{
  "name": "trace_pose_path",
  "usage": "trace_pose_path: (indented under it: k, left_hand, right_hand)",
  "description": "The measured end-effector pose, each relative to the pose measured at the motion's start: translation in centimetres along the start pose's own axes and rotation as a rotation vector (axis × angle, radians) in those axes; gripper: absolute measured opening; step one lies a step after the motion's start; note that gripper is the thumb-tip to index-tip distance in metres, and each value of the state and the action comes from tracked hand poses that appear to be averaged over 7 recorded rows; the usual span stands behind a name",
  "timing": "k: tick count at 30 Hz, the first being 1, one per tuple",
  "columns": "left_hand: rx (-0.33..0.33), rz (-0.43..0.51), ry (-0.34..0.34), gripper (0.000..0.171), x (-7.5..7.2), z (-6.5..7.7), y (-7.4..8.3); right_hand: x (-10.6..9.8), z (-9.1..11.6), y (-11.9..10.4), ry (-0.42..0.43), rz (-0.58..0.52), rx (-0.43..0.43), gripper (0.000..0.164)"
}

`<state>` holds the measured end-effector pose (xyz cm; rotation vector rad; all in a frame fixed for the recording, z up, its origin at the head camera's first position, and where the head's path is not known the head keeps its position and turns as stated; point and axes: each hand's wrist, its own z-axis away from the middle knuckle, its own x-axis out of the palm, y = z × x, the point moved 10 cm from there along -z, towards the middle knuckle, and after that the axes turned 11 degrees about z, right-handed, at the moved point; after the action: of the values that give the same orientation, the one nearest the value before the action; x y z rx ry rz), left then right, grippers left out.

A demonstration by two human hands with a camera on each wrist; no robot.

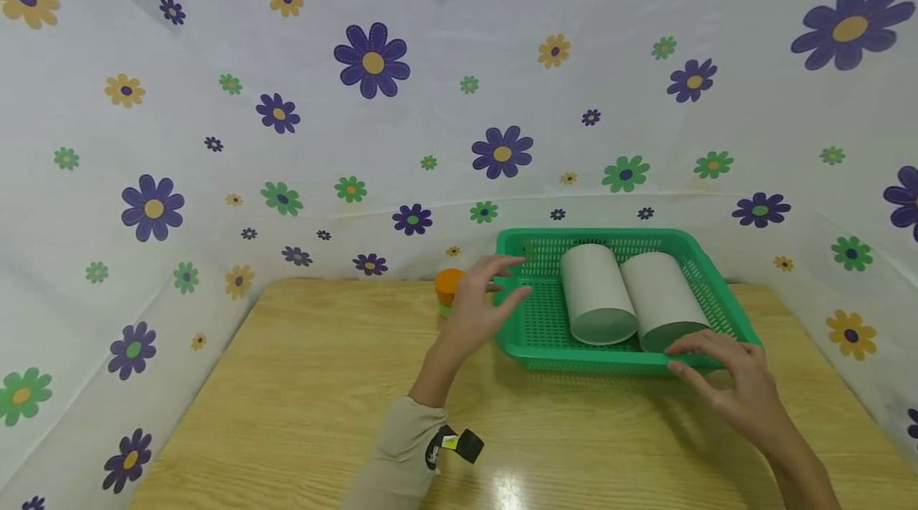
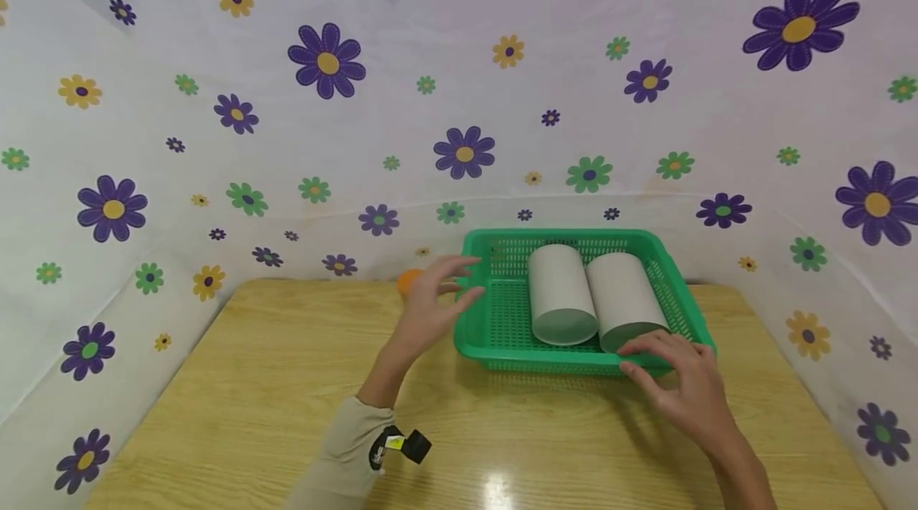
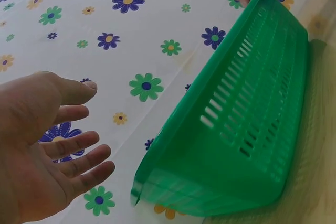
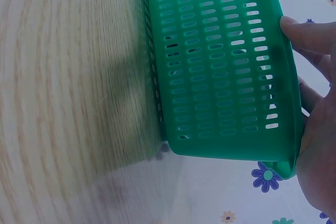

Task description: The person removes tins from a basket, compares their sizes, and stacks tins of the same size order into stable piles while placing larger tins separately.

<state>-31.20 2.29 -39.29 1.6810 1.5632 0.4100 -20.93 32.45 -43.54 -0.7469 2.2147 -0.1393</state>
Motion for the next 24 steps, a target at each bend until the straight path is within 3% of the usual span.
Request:
trace_pose_path:
  k: [10,19,24]
  left_hand:
    - [-0.144,-0.017,-0.113,0.044,4.1,-1.6,-1.7]
    - [-0.274,-0.022,-0.139,0.051,6.5,-3.2,-3.6]
    - [-0.314,-0.018,-0.151,0.055,7.8,-3.9,-4.5]
  right_hand:
    - [0.1,0.1,0.0,0.010,0.004,-0.009,0.041]
    - [0.1,-0.1,-0.1,0.025,-0.001,-0.025,0.043]
    - [0.1,-0.1,-0.1,0.029,0.002,-0.032,0.044]
